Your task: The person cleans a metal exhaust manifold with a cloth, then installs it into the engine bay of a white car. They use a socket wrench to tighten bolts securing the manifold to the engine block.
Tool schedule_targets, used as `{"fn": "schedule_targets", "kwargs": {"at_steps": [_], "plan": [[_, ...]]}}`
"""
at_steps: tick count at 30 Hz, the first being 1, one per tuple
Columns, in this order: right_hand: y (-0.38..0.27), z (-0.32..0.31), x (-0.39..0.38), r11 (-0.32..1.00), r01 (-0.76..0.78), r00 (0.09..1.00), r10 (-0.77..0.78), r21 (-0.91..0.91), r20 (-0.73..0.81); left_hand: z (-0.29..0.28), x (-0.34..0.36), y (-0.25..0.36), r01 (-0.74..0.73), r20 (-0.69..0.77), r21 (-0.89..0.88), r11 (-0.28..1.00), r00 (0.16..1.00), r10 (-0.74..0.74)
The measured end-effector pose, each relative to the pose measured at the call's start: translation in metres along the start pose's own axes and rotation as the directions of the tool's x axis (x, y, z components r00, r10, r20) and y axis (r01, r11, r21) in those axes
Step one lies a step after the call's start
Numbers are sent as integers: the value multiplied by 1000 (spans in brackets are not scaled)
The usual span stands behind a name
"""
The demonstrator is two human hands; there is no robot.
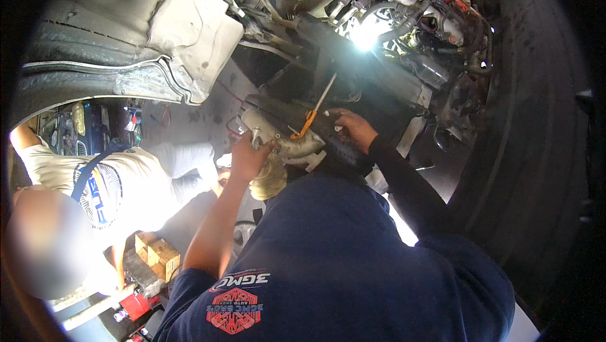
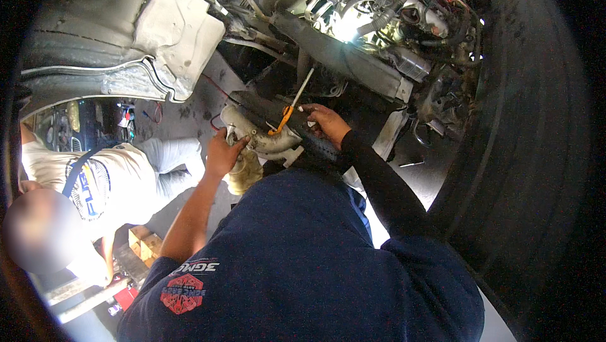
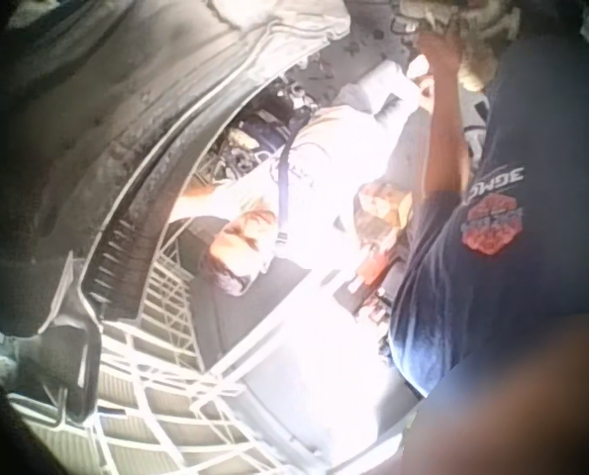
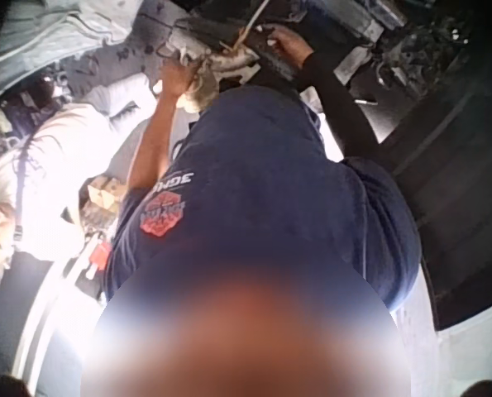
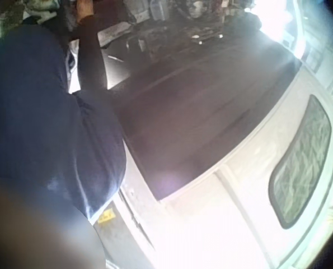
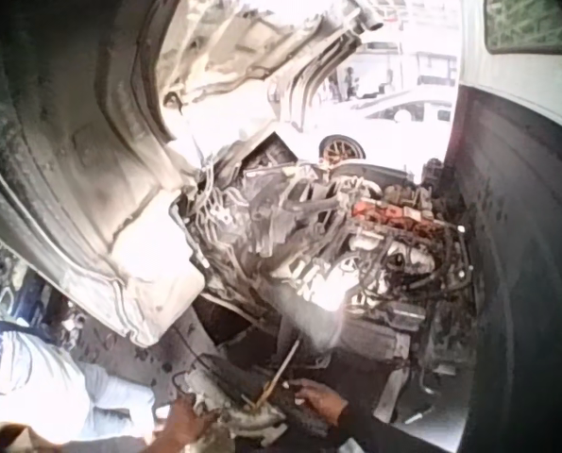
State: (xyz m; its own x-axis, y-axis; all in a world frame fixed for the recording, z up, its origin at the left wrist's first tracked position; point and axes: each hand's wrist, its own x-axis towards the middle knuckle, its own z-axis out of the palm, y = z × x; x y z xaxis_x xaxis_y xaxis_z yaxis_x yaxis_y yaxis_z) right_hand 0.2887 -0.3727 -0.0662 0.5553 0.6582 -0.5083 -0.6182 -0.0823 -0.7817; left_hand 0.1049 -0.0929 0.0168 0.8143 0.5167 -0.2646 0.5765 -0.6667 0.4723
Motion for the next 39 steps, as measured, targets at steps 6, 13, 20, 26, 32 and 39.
{"fn": "schedule_targets", "kwargs": {"at_steps": [6, 13, 20, 26, 32, 39], "plan": [[73, -4, 33, 997, 7, 997, -2, 71, -76, 49, 6, 0, 370, -152, -208, 906, 902, -403], [88, -17, 35, 905, 229, 973, -202, -358, 113, 69, 14, 3, 318, -163, -249, 915, 917, -363], [49, -2, 23, 945, -287, 930, 235, 159, 283, 96, 22, -50, 257, -174, -305, 917, 932, -319], [48, 1, 27, 939, -325, 901, 272, 112, 338, 94, 11, -58, 250, -118, -396, 883, 940, -319], [51, 4, 23, 931, -356, 881, 306, 80, 359, 81, 8, -38, 322, -42, -359, 876, 932, -359], [43, 15, 17, 948, -315, 916, 291, 46, 276, 93, 12, -59, 361, -17, -535, 764, 899, -438]]}}
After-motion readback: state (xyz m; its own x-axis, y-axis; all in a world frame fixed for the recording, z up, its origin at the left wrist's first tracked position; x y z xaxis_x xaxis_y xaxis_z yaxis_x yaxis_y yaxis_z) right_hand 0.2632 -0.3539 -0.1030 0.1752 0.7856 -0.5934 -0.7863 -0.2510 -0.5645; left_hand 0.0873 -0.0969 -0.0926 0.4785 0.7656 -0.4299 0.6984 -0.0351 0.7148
